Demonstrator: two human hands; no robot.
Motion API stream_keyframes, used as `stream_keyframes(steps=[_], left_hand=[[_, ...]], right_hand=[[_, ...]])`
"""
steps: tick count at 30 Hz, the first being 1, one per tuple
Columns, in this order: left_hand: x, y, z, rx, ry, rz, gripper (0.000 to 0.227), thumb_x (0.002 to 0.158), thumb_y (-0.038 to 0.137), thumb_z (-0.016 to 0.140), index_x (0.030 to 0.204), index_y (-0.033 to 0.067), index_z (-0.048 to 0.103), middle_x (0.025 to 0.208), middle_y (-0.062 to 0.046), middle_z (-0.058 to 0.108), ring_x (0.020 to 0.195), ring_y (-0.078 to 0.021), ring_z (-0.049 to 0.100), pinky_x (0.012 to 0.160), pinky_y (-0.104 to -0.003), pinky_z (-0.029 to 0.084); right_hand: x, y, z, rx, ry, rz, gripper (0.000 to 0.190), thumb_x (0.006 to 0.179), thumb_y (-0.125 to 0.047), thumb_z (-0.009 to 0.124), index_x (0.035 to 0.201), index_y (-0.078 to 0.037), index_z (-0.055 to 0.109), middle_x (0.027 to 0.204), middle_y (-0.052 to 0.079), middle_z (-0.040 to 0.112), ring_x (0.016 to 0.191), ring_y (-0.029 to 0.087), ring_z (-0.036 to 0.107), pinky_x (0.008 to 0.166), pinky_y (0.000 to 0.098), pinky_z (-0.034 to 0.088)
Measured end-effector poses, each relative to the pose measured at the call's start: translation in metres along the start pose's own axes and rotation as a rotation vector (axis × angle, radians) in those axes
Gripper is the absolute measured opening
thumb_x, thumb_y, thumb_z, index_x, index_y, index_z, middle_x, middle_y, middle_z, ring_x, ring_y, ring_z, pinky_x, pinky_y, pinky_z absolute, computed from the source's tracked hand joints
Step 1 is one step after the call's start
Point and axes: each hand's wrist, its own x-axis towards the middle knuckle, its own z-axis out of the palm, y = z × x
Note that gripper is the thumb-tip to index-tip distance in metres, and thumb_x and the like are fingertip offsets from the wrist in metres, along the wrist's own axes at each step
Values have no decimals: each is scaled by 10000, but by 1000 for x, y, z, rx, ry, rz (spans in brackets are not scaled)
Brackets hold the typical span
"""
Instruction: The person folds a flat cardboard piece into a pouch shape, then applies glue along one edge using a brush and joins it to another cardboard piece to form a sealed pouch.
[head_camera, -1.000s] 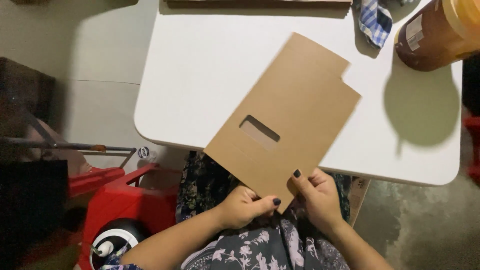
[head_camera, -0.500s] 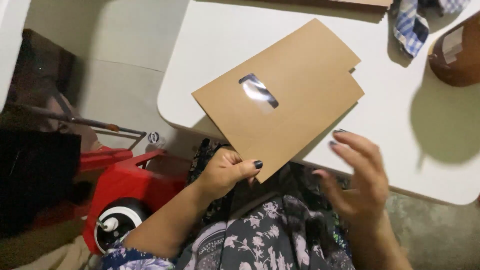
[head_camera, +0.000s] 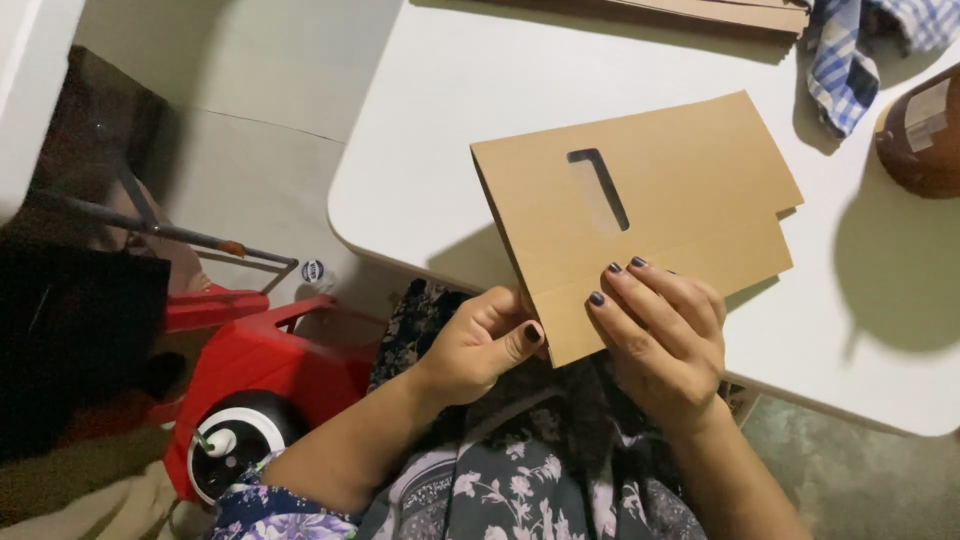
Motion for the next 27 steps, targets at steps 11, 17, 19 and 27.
stream_keyframes(steps=[11, 17, 19, 27], left_hand=[[13, 14, 17, 33, -14, 115, 173, 1028, 73, 615, 1120, -70, 647, 862, -154, 689, 871, -164, 629, 856, -374, 581], [5, -7, 5, 179, 24, 113, 170, 1052, 99, 568, 1067, -56, 638, 828, -139, 666, 874, -158, 605, 790, -353, 572], [2, -13, 3, 214, 48, 110, 180, 1049, 112, 572, 1059, -56, 637, 818, -144, 670, 853, -166, 616, 778, -355, 578], [-7, -39, -12, 121, 151, 30, 187, 1049, 129, 580, 1064, -48, 637, 822, -141, 700, 832, -174, 675, 755, -331, 593]], right_hand=[[4, 1, 5, -1, 13, -8, 150, 857, -30, 865, 899, -170, 835, 964, 105, 806, 886, 343, 743, 797, 360, 487], [-3, -1, 13, 86, -4, 31, 48, 908, -127, 814, 915, -171, 831, 1000, 86, 809, 923, 317, 744, 841, 331, 486], [-12, -7, 21, 106, 19, 69, 42, 911, -115, 805, 921, -147, 831, 990, 89, 810, 895, 307, 744, 826, 326, 495], [-12, -10, 23, 143, -44, 103, 93, 947, -129, 749, 995, -87, 816, 1042, 107, 804, 908, 321, 739, 844, 373, 530]])
